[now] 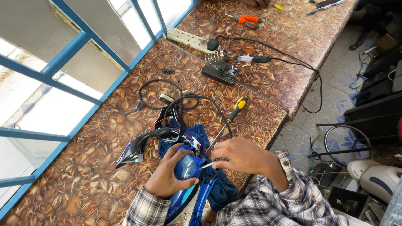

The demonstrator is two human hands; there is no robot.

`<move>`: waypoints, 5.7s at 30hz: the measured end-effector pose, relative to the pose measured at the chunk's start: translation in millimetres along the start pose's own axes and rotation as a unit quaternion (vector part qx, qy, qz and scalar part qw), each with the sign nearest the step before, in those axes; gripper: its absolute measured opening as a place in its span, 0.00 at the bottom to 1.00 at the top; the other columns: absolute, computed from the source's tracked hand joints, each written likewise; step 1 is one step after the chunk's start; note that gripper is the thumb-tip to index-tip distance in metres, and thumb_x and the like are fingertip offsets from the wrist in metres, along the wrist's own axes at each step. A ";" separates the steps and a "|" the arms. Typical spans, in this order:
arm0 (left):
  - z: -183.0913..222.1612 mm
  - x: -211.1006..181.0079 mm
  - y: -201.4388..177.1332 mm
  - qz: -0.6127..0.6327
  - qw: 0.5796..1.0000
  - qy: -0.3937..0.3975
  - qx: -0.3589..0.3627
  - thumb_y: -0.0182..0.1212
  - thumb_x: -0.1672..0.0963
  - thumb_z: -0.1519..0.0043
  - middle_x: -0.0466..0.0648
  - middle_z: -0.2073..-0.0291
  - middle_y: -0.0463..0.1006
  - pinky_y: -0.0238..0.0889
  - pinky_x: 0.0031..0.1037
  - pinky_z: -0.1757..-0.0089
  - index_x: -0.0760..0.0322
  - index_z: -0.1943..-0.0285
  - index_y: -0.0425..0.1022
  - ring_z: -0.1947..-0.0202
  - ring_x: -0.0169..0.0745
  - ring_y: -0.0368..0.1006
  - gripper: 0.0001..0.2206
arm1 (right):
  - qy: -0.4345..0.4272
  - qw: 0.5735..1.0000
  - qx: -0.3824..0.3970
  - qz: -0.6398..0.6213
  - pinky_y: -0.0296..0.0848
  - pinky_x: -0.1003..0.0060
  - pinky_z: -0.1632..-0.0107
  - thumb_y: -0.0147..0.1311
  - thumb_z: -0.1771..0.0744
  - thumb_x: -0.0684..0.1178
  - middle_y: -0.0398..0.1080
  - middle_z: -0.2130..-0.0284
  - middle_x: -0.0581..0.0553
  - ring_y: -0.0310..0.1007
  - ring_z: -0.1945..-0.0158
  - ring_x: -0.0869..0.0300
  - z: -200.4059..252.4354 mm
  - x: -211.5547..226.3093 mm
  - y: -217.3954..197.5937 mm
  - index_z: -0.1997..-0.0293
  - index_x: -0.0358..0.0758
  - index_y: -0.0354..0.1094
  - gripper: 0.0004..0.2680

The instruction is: The person disassembles a blue steam iron using a screwdriver, checks internal wiring and components, and works on the internal heating element assembly.

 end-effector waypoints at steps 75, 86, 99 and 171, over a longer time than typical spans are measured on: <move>-2.4 16.4 -10.9 0.100 0.992 -0.082 0.011 0.54 0.35 0.50 0.54 0.41 0.63 0.51 0.42 0.36 0.56 0.28 0.59 0.36 0.49 0.60 0.44 | 0.053 0.995 -0.085 0.000 0.65 0.60 0.73 0.44 0.30 0.51 0.76 0.70 0.55 0.66 0.79 0.61 14.1 25.9 20.7 0.28 0.67 0.60 0.19; -3.9 15.4 -11.2 0.087 0.989 -0.117 0.013 0.56 0.35 0.51 0.51 0.46 0.63 0.58 0.41 0.41 0.55 0.30 0.60 0.42 0.48 0.64 0.43 | 0.122 0.990 -0.040 0.056 0.72 0.64 0.69 0.49 0.33 0.38 0.75 0.67 0.55 0.68 0.73 0.63 14.1 24.3 23.7 0.25 0.67 0.54 0.28; -6.6 23.5 -8.4 0.090 0.989 -0.116 0.015 0.52 0.33 0.54 0.53 0.40 0.61 0.55 0.43 0.37 0.56 0.24 0.54 0.36 0.50 0.60 0.50 | 0.153 0.981 -0.027 0.115 0.75 0.45 0.66 0.42 0.31 0.46 0.71 0.66 0.52 0.76 0.70 0.48 12.1 58.3 33.0 0.26 0.65 0.55 0.22; -0.6 -20.3 37.7 -0.240 0.916 -0.102 -0.304 0.70 0.43 0.48 0.64 0.35 0.61 0.51 0.61 0.37 0.57 0.40 0.71 0.33 0.71 0.55 0.31 | 0.177 0.830 -0.253 -0.465 0.67 0.72 0.67 0.51 0.32 0.57 0.68 0.75 0.51 0.69 0.70 0.65 6.5 5.6 90.7 0.36 0.45 0.70 0.18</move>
Point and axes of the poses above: each hand's wrist, its own z-axis away from the middle knuckle, its own y-axis out of the palm, x = y × z, the point moved 3 cm from there along -z, towards the middle knuckle
